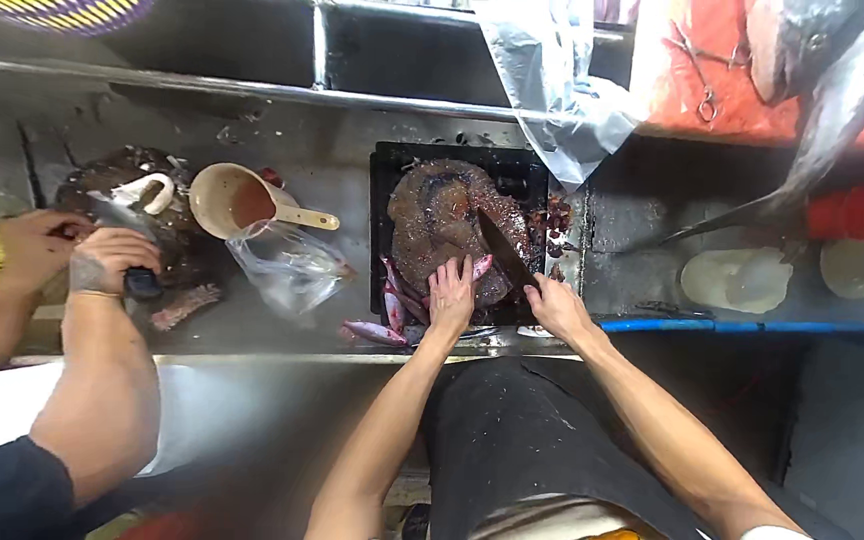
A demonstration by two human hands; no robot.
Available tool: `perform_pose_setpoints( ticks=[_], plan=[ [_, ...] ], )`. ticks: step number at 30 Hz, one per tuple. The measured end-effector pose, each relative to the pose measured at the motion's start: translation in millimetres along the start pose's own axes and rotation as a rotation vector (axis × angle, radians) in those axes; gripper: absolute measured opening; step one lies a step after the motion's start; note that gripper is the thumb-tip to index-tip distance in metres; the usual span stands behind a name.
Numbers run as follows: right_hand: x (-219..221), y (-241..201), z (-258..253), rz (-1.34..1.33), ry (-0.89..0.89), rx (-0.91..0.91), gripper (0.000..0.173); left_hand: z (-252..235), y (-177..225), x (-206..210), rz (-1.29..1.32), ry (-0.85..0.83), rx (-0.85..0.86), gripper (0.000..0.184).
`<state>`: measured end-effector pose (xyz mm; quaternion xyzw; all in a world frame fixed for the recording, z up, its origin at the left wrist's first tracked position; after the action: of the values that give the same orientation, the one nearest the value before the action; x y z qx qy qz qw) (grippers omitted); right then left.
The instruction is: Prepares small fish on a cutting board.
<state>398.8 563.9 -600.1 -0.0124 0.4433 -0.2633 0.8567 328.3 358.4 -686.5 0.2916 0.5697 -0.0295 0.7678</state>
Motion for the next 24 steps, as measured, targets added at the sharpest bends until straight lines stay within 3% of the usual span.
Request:
perform_pose_setpoints(
  ticks=[6, 13, 16, 20, 24],
  plan=[
    [-22, -18, -8, 0.278, -0.037, -0.160, 0.033, -16, -32, -13, 0.175, 0.013, 0.232, 0.038],
    [-62, -31, -24, 0.523, -0.170, -0.134, 0.032, -20, -39, -17, 0.261, 0.036, 0.321, 0.032],
    [-64, -28, -41, 0.376, -0.263, -0.162, 0.038, -20, -39, -11, 0.236, 0.032, 0.319, 0.032],
    [-51, -23, -56, 0.049, -0.403, -0.013, 0.044, -18, -32, -7, 0.256, 0.070, 0.293, 0.028],
    [-49, -9, -23, -0.007, -0.422, 0.032, 0.042, -21, -26, -14, 0.335, 0.083, 0.173, 0.033]
  ],
)
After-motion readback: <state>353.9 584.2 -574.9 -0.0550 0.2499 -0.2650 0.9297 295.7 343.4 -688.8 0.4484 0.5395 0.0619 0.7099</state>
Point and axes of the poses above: each hand's wrist, its own z-axis away from the middle knuckle, its own x-axis out of the palm, y = z × x, the point moved 2 cm from there along -z, towards the middle knuckle, and after that the axes turned 7 degrees about z, right-handed, at the moved point
